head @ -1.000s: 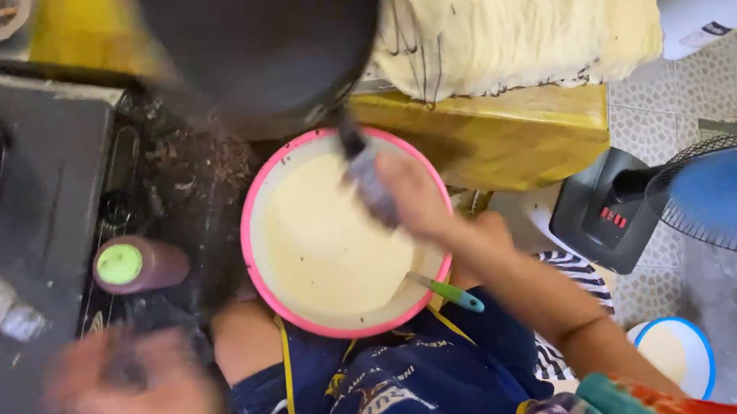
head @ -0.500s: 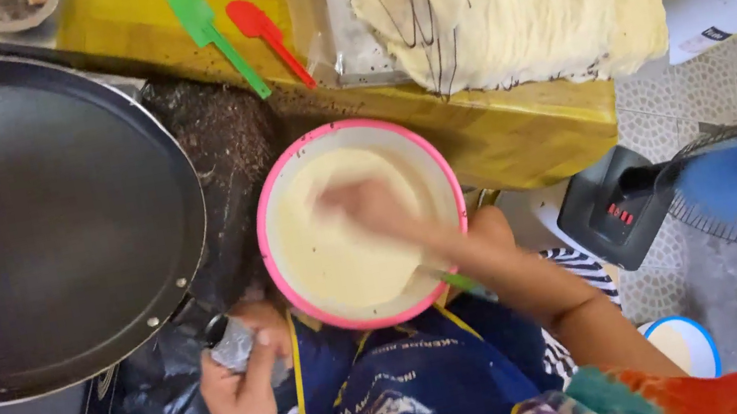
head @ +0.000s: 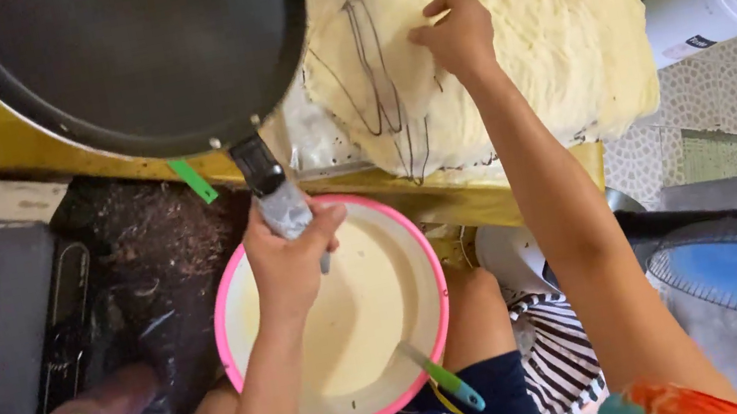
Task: Cooking thin wrappers by dipping a pan into batter and stacking the finished products.
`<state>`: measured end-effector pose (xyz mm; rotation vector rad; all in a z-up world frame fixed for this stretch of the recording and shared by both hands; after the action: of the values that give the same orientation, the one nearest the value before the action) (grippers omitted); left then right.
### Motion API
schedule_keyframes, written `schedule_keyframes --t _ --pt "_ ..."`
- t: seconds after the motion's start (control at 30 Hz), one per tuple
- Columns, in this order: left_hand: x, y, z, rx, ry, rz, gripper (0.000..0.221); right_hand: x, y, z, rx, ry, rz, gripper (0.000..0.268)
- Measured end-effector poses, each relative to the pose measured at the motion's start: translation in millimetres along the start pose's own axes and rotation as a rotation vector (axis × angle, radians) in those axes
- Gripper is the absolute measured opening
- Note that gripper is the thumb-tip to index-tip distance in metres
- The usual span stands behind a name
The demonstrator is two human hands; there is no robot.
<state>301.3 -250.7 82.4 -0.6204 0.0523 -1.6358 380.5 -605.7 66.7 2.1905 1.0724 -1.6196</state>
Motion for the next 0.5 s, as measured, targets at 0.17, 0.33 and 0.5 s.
schedule_keyframes --t 0.17,0.33,0.5 --pt "-7 -16 -24 -0.100 -0.013 -0.021 0.026 -21 -14 -11 -0.243 0.146 0.072 0.025" --pt "-47 -57 -51 -0.107 -0.105 0.039 0.028 -6 1 18 -0.303 0.018 0.222 0.028" --pt "-111 -126 -49 0.046 -0.348 0.064 0.029 8 -67 12 -0.865 -0.402 0.906 0.026"
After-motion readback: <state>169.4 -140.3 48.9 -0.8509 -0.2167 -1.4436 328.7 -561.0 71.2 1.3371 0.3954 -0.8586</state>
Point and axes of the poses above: each hand's wrist, its own y-axis towards the middle knuckle, its own x-axis out of the palm, z = x × y, the point moved 4 cm from there along y, towards the middle knuckle, and after that the axes turned 14 degrees about -y, right-handed, at the moved point
